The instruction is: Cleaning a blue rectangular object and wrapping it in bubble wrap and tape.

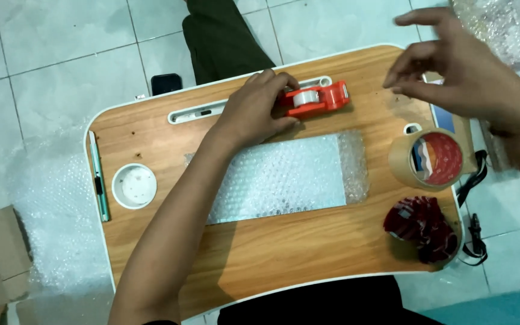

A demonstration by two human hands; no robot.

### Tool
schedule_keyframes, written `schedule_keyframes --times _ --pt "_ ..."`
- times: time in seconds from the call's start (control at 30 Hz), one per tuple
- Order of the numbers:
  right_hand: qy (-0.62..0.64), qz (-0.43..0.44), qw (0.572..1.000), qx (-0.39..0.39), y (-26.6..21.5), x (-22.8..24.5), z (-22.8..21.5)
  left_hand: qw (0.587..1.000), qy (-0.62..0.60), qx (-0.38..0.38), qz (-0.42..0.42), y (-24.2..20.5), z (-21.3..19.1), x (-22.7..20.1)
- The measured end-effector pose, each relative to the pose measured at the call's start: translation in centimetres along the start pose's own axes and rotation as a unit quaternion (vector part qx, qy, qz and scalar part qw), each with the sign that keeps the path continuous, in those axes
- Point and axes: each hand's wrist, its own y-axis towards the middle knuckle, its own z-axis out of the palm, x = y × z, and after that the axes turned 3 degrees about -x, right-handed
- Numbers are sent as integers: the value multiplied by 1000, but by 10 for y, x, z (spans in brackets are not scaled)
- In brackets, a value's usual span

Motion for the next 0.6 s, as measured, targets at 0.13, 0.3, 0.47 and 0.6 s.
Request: schedule_keyframes --times 0.13,0.3,0.47,0.6 --pt "17 -56 993 -99 -55 41 18 999 -37 5 -8 -7 -6 -7" --pt "-66 -32 985 -157 -124 24 68 993 12 -95 73 -57 -18 -30" --pt "-96 10 983 -154 -148 17 127 986 156 -21 60 -133 19 -29" --pt "-103 -28 976 -190 -132 26 160 956 277 -76 63 -167 51 -33"
